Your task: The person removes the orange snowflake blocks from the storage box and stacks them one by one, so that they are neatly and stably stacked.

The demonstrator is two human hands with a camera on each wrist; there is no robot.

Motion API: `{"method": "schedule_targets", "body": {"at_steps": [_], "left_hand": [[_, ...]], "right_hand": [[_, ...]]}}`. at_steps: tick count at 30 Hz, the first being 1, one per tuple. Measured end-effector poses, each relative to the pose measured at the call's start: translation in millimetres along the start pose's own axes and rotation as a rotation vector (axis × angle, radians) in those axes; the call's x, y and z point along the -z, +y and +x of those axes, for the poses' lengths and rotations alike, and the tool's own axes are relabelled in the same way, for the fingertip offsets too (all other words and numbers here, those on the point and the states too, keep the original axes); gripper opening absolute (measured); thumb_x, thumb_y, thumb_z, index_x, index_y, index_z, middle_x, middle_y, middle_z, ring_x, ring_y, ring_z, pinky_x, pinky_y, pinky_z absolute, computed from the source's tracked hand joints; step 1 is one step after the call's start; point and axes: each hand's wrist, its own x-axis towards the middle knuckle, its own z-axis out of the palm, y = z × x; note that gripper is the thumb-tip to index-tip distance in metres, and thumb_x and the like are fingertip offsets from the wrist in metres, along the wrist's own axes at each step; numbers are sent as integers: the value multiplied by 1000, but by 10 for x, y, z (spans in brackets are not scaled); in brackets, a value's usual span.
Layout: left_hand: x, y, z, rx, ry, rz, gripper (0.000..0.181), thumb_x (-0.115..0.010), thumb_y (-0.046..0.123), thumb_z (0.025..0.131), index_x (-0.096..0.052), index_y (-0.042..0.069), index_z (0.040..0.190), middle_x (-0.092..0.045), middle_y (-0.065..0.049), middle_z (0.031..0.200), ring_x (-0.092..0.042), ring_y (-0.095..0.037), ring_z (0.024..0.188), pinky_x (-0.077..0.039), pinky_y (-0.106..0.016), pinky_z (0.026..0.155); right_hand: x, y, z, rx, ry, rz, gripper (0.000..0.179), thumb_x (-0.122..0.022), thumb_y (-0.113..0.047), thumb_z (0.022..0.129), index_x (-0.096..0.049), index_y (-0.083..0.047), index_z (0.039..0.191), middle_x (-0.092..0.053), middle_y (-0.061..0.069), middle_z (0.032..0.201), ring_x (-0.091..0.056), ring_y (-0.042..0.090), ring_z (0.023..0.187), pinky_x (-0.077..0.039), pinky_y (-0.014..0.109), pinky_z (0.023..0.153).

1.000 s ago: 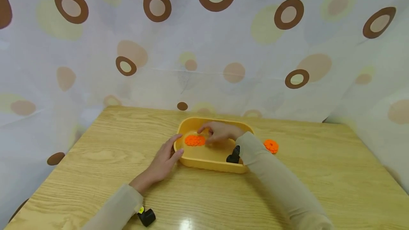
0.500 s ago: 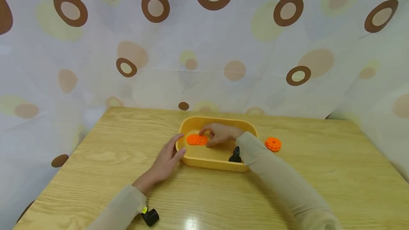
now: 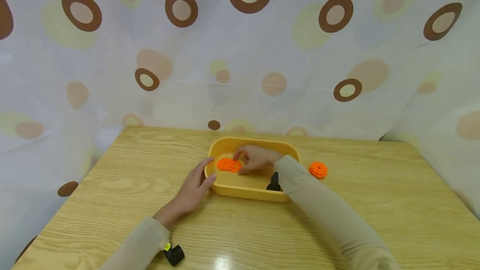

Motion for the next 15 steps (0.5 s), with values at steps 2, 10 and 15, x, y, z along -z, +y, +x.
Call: {"method": "schedule_targets", "body": {"at_steps": [2,10,15], "left_hand": [[0,-4,-2,-2,0,-6,51,-48,23,102,-32,3,146,-40,-25,144,-45,-37,127,-39,-53,102],[-5,-14,-7,0,10,7,51,-48,23,101,-33,4,146,-43,-25,141,-47,-35,121,-39,-52,100],[1,-16,-2,-23,10,19,50,-48,21,101,-33,3,145,-47,-25,137,-51,-32,116,-42,-49,96]], "right_hand": [[-9,13,11,0,9,-4,38,-77,-15,82,-59,-2,114,-48,-2,68,-42,9,59,-37,20,57],[2,29,25,-27,9,-24,36,-76,-13,81,-61,4,109,-53,-1,69,-46,8,59,-39,19,58],[15,25,8,-62,-14,4,35,-77,-14,81,-62,2,107,-55,-1,66,-46,8,56,-41,20,58]]}}
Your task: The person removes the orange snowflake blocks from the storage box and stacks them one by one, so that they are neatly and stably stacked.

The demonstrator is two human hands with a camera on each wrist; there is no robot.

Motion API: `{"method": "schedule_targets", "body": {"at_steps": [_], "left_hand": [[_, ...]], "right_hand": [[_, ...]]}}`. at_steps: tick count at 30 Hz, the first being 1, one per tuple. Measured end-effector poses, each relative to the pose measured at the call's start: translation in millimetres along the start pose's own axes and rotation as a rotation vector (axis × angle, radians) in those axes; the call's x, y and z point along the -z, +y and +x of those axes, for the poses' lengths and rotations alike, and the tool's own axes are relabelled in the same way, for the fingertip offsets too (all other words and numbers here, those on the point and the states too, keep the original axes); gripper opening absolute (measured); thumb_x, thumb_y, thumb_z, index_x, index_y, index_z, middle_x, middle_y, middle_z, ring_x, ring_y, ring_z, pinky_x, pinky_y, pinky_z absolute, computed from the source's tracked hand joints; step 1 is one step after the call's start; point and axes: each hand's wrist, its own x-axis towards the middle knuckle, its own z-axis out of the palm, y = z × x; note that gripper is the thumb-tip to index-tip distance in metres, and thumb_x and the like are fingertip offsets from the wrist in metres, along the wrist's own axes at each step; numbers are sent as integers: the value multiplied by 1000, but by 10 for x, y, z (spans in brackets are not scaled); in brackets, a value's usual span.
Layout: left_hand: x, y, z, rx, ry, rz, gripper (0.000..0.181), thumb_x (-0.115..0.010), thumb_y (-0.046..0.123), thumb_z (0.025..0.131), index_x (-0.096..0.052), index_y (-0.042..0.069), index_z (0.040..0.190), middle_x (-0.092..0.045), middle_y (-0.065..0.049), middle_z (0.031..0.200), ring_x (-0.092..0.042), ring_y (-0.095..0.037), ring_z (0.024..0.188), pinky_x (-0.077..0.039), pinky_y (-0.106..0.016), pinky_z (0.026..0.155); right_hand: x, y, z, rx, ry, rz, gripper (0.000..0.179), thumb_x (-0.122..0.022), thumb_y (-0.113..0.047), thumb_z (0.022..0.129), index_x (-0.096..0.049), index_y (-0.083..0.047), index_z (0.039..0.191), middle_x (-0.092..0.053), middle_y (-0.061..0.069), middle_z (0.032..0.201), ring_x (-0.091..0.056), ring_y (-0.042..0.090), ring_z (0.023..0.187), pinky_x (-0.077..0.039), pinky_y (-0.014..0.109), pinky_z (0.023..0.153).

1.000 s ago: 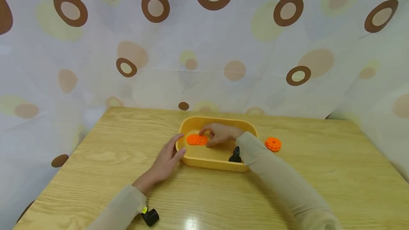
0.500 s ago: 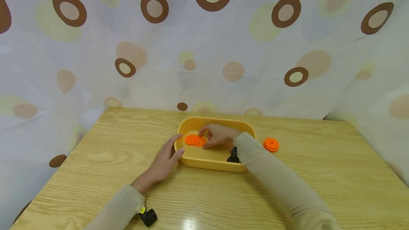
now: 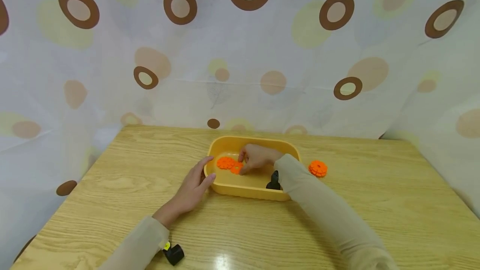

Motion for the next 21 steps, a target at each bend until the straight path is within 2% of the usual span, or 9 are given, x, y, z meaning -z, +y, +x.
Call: {"method": "schedule_targets", "body": {"at_steps": [7,10,14,15,18,21], "left_hand": [[30,37,17,-6,0,1,50,-49,20,101,-34,1,145,-49,-25,134,-52,-30,112,-43,-46,94],[34,45,22,-11,3,4,50,-49,19,101,-34,0,144,-51,-25,130,-52,-28,106,-43,-43,91],[36,43,30,-19,0,-6,49,-49,19,101,-34,0,144,-50,-25,132,-54,-30,111,-45,-44,93],[34,41,31,-20,0,-9,50,-49,19,101,-34,0,144,-49,-26,134,-53,-31,114,-45,-46,95],[23,34,24,-15,-1,-14,50,-48,20,101,-34,0,144,-49,-25,133,-53,-30,113,-44,-45,95],[10,23,14,-10,-4,-15,49,-48,20,101,-34,1,145,-50,-25,133,-53,-29,111,-44,-43,94]], "right_hand": [[33,-11,-11,-29,-11,4,30,-78,-15,78,-62,-1,99,-51,-2,66,-43,9,57,-39,21,60],[40,-8,-10,-6,-19,5,21,-78,-16,79,-59,-5,80,-44,-3,61,-37,9,54,-35,21,57],[52,-11,-19,31,-31,7,36,-75,-18,83,-47,-13,61,-35,-5,54,-30,9,49,-29,22,53],[58,-15,-26,34,-34,10,38,-73,-18,84,-45,-14,59,-35,-5,54,-30,9,49,-28,22,53],[56,-16,-39,45,-19,31,31,-69,-18,87,-53,-13,62,-41,-5,54,-32,8,48,-28,22,52],[49,-22,-50,66,31,45,23,-65,-18,91,-63,-9,70,-45,-4,56,-34,9,48,-30,22,52]]}}
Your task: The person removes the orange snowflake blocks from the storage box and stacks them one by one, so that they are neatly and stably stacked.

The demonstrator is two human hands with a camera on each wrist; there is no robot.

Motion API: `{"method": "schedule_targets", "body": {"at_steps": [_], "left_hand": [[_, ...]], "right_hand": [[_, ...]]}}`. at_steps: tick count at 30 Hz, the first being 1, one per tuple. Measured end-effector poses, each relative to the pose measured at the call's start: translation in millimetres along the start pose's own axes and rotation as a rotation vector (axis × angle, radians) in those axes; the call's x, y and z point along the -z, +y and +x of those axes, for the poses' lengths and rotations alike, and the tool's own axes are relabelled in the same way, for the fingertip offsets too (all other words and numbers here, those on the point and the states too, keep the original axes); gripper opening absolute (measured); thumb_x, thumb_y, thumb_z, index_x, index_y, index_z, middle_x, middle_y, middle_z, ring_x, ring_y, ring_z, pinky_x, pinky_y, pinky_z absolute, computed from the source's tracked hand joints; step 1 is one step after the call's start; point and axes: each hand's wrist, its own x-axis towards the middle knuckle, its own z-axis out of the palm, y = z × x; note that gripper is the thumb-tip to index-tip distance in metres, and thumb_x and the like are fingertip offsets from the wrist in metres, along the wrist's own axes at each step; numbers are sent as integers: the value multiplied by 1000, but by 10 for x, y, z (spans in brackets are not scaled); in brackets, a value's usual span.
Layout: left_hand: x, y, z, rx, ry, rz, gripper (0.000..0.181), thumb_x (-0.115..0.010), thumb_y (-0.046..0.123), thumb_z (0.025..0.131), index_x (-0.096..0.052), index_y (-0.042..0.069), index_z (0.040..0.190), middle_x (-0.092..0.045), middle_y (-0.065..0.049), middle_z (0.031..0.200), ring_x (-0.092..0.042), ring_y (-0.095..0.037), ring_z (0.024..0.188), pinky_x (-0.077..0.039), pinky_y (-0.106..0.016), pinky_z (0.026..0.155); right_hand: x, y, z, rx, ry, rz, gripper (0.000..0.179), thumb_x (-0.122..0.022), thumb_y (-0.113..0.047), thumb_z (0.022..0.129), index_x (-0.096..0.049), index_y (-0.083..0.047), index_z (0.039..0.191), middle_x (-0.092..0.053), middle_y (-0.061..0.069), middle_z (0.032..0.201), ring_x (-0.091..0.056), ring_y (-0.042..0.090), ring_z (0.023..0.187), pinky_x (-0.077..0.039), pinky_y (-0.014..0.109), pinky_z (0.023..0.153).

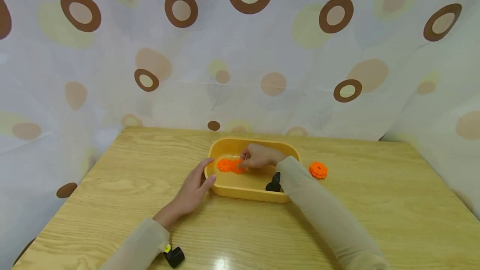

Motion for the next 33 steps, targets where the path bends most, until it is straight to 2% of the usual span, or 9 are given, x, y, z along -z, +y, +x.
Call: {"method": "schedule_targets", "body": {"at_steps": [5,10,15,20,23,28,33], "left_hand": [[1,-9,8,-8,-4,-15,49,-48,19,102,-33,1,145,-48,-25,136,-53,-33,117,-45,-47,96],[-12,-17,16,-11,-6,2,50,-48,21,102,-33,1,145,-49,-24,135,-53,-31,114,-45,-45,95],[-26,-13,1,7,-6,18,50,-48,23,101,-34,3,145,-52,-23,131,-53,-28,109,-45,-42,93],[-16,8,-6,2,2,6,50,-49,22,101,-34,2,145,-50,-25,133,-54,-31,114,-46,-45,94],[-12,16,-9,9,5,17,50,-49,22,101,-34,3,145,-50,-24,132,-54,-30,112,-46,-44,94],[-8,21,-24,30,12,38,50,-49,23,101,-35,4,145,-54,-20,124,-51,-24,100,-43,-39,88],[-11,32,-27,35,15,28,50,-49,22,101,-35,3,145,-52,-22,128,-52,-27,105,-44,-42,90]], "right_hand": [[0,-10,-7,41,115,-5,21,-62,-20,93,-68,-7,78,-48,-5,57,-36,8,48,-32,22,51],[4,4,-14,64,195,24,19,-63,-19,93,-68,-5,82,-52,-4,61,-38,8,51,-34,21,54],[32,15,-38,69,245,66,19,-60,-19,95,-67,-3,86,-52,2,61,-36,9,52,-33,23,55],[110,-4,-57,73,337,120,20,-61,-19,95,-66,-3,85,-52,13,62,-33,11,52,-32,24,56],[150,-27,-68,78,342,156,21,-61,-19,95,-66,-4,83,-50,16,62,-31,12,51,-30,25,56],[184,-58,-68,88,322,160,21,-60,-19,96,-65,-5,82,-43,0,55,-30,12,50,-30,25,56],[223,-98,-108,92,310,151,19,-59,-18,97,-64,-6,84,-37,-5,54,-29,12,49,-31,25,57]]}}
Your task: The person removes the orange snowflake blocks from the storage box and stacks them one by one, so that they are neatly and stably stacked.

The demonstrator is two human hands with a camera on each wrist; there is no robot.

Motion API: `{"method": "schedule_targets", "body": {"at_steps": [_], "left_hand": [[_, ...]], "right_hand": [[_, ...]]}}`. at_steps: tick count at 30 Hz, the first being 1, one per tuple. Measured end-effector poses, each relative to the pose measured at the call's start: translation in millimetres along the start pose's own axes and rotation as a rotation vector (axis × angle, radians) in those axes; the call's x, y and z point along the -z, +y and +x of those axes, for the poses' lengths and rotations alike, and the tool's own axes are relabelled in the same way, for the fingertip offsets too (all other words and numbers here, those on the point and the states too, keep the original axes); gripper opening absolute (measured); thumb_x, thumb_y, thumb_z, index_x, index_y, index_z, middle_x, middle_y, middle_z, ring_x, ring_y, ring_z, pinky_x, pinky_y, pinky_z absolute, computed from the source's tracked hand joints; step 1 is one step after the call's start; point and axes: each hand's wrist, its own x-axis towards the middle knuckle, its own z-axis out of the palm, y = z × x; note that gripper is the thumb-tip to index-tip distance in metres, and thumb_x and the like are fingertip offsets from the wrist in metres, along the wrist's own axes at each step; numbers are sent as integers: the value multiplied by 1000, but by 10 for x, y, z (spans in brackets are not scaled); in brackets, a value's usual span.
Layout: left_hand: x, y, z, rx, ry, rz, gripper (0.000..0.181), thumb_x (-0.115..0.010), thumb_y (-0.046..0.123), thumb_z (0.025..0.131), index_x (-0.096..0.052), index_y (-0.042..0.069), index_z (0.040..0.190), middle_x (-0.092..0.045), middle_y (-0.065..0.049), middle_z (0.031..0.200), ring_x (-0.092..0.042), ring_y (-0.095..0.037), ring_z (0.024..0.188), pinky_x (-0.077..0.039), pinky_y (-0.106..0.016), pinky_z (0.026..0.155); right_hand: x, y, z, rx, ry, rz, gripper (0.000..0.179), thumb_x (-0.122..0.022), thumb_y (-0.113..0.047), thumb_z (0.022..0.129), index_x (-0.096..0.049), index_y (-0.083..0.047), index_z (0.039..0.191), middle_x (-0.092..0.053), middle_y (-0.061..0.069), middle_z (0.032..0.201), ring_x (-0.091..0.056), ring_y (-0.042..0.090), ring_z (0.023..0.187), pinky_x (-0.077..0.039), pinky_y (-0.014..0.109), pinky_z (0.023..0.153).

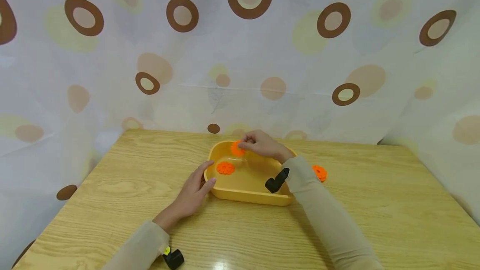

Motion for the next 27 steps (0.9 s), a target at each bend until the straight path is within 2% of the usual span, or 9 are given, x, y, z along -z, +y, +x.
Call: {"method": "schedule_targets", "body": {"at_steps": [4,8,17,22,27], "left_hand": [[-8,2,5,-15,2,-26,50,-50,20,101,-35,2,144,-49,-25,134,-53,-32,113,-44,-46,95],[-15,-8,17,-42,1,-35,49,-49,19,101,-34,1,144,-49,-26,134,-53,-33,115,-45,-45,95],[7,-4,-16,-7,7,-8,48,-50,19,101,-36,3,144,-53,-21,129,-52,-26,107,-44,-42,92],[0,-18,-18,-3,3,-6,49,-49,21,101,-35,4,145,-52,-21,131,-52,-27,109,-44,-43,93],[-7,-33,-3,-13,-1,-18,50,-49,21,101,-35,3,145,-50,-22,134,-52,-29,113,-44,-45,95]], "right_hand": [[61,-42,-38,-1,11,-14,18,-59,-20,97,-65,-6,86,-39,-3,54,-29,13,50,-31,27,57],[141,-78,-76,6,42,-45,19,-59,-22,97,-67,-6,88,-40,-3,54,-29,13,51,-31,27,58],[255,-154,-215,-14,61,-75,20,-56,-17,98,-65,-1,90,-34,-3,54,-25,9,47,-31,28,58],[314,-339,-377,-19,50,-96,20,-55,-11,98,-62,4,88,-32,-3,55,-26,7,47,-32,28,58],[376,-160,-426,-4,40,-121,20,-57,-16,97,-65,0,89,-36,-4,55,-28,8,48,-32,28,57]]}}
